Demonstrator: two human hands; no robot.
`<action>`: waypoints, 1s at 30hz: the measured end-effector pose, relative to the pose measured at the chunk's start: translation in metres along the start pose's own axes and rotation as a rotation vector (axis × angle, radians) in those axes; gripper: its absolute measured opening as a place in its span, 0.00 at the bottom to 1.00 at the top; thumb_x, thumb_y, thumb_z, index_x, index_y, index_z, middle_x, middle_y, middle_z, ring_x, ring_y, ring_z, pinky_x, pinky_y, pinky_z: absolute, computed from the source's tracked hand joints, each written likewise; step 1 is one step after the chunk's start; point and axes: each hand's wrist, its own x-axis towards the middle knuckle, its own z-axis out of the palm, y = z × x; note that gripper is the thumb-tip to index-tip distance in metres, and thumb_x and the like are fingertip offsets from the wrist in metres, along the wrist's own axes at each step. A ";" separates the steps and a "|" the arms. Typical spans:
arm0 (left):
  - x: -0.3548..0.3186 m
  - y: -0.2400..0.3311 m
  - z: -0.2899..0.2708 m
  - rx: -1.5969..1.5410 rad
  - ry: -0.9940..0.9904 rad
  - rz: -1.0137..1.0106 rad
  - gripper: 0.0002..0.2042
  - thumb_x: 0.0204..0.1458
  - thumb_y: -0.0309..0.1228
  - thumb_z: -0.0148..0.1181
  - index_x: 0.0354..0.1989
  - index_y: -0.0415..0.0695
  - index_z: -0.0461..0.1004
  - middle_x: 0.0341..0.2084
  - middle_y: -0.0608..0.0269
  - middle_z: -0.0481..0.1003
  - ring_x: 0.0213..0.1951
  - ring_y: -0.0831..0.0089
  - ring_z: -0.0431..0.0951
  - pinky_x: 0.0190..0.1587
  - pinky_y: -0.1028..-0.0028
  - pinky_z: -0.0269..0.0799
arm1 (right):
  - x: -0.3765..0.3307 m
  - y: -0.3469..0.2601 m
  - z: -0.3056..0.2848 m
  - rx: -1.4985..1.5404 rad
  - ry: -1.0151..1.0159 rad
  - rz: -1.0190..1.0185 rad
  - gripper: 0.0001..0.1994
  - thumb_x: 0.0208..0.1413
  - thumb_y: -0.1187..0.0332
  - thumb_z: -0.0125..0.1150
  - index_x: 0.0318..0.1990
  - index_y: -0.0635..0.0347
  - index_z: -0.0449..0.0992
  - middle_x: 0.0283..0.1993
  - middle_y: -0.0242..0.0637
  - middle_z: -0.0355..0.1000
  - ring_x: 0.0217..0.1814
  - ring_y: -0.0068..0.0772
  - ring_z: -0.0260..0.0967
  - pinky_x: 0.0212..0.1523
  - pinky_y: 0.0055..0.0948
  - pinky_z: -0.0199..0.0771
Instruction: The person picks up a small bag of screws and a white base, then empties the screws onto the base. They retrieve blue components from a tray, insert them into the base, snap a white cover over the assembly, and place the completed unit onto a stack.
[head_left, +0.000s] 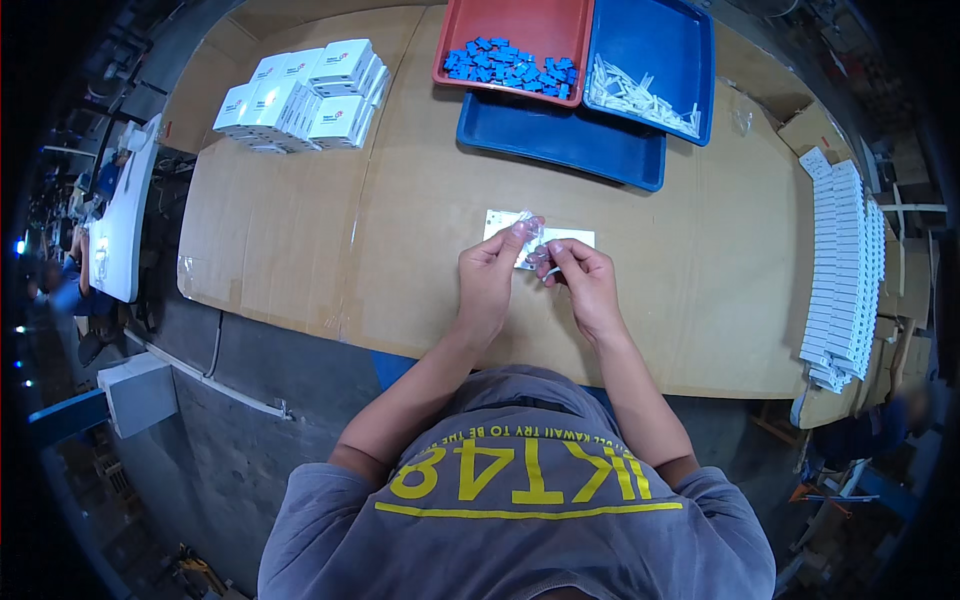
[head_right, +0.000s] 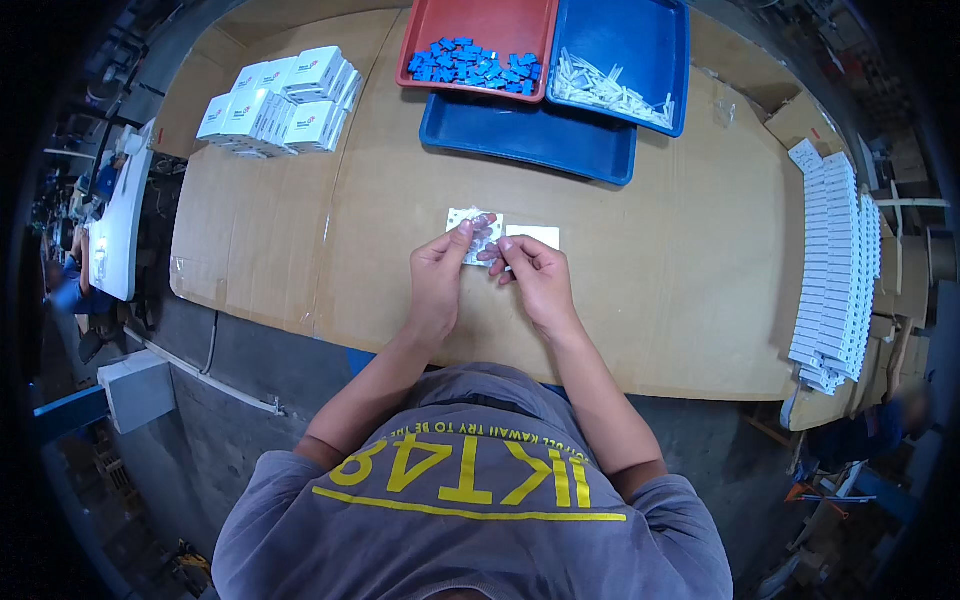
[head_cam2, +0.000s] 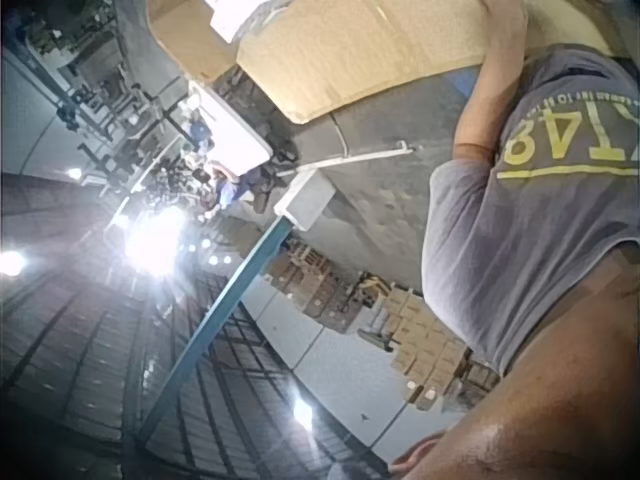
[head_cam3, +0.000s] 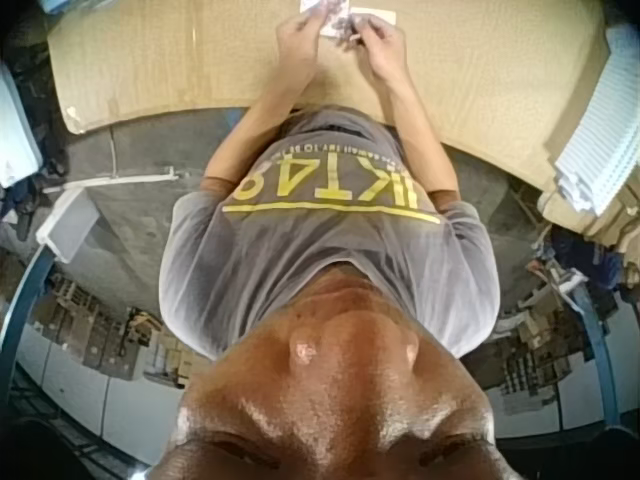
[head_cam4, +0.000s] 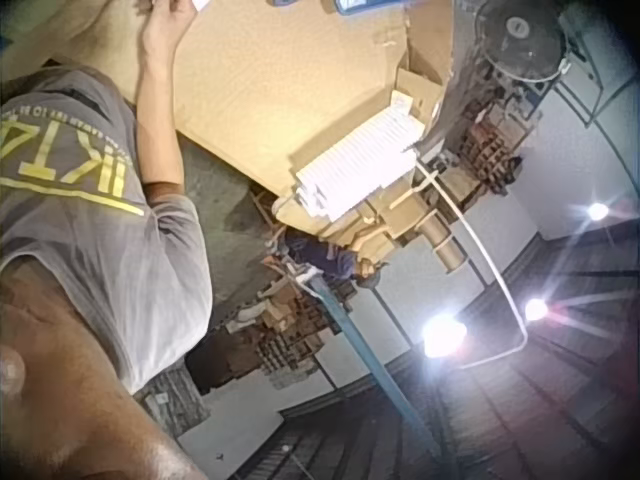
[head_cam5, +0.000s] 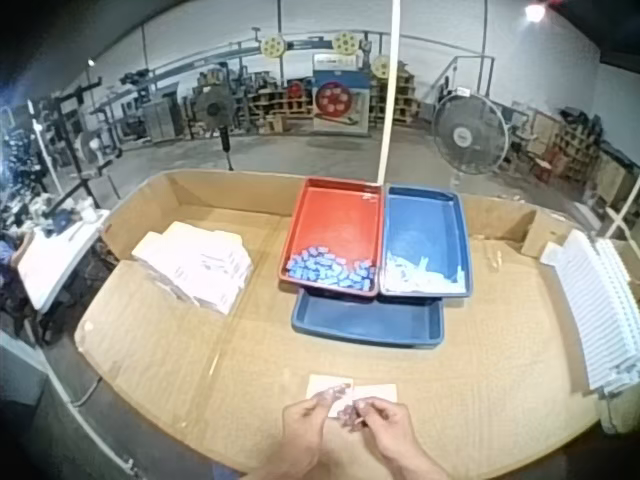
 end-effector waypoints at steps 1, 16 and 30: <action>-0.001 0.002 -0.003 -0.008 -0.041 -0.017 0.18 0.72 0.36 0.53 0.53 0.32 0.82 0.45 0.61 0.83 0.42 0.79 0.78 0.47 0.76 0.74 | -0.001 0.000 0.000 -0.007 -0.014 -0.011 0.12 0.73 0.65 0.55 0.49 0.66 0.80 0.40 0.38 0.82 0.37 0.22 0.75 0.38 0.24 0.75; -0.004 0.006 0.001 -0.065 -0.023 -0.025 0.16 0.71 0.33 0.55 0.53 0.31 0.80 0.45 0.55 0.84 0.43 0.76 0.81 0.46 0.76 0.77 | -0.004 -0.002 -0.003 0.084 -0.096 0.115 0.09 0.67 0.73 0.63 0.52 0.64 0.77 0.45 0.40 0.83 0.37 0.23 0.76 0.41 0.24 0.75; 0.000 0.009 -0.015 0.322 -0.181 0.174 0.10 0.58 0.31 0.72 0.43 0.37 0.86 0.32 0.62 0.84 0.35 0.77 0.81 0.42 0.77 0.76 | -0.010 -0.072 -0.013 -0.598 -0.195 -0.421 0.12 0.64 0.74 0.62 0.54 0.59 0.81 0.63 0.39 0.72 0.60 0.39 0.74 0.58 0.34 0.74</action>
